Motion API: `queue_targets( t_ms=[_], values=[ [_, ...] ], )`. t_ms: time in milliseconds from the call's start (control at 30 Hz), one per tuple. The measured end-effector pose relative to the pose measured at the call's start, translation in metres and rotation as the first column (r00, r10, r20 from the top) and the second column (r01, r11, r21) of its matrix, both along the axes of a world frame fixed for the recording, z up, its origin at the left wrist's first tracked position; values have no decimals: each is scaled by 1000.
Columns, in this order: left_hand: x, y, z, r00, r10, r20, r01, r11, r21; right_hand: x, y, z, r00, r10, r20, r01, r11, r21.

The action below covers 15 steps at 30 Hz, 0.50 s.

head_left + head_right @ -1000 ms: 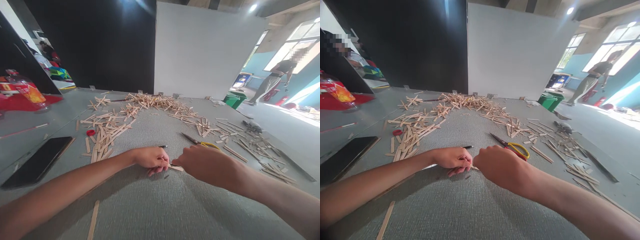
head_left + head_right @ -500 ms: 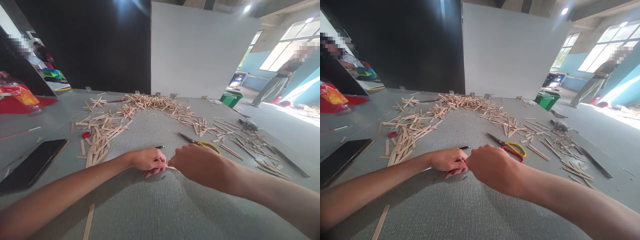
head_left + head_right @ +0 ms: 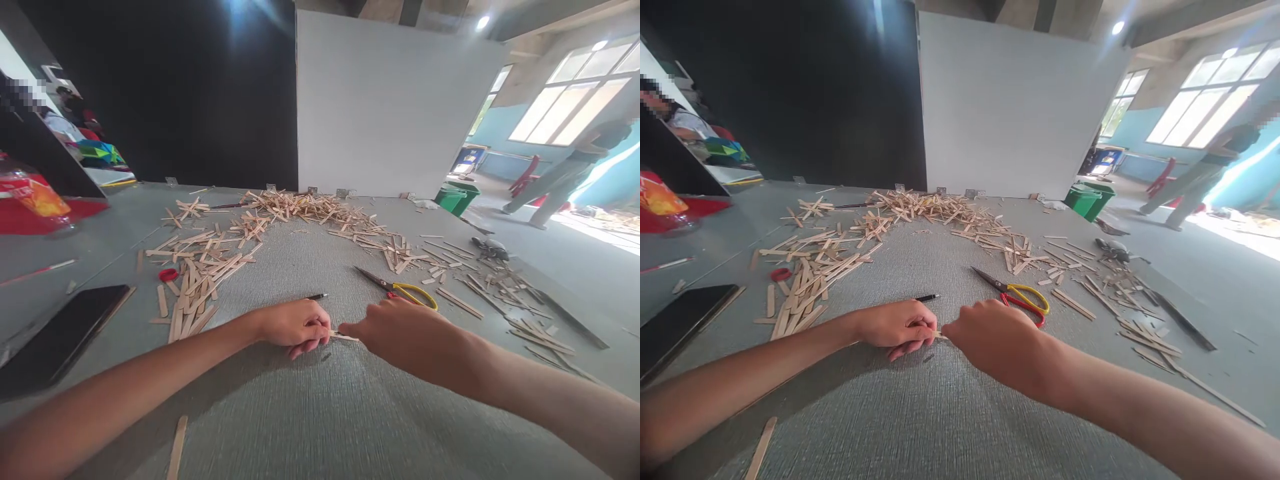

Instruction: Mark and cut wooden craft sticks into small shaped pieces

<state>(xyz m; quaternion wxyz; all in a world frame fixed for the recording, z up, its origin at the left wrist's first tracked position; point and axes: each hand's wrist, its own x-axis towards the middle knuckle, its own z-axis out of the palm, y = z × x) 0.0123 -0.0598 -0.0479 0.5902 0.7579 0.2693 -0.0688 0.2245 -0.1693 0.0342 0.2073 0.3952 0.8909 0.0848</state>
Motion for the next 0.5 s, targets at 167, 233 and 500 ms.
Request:
queue_targets(
  t_ms=[167,233,500],
  values=[
    [-2,-1,-1,1000,0,17,0,1000,3,-26,18,33,997,-11,74,16,998,-67],
    [-2,0,-1,1000,-9,21,9,1000,-1,-16,15,20,999,2,35,0,999,-38],
    [-1,1,-3,1000,-19,-4,19,1000,8,21,-22,-44,993,-97,-71,106,984,141]
  ],
)
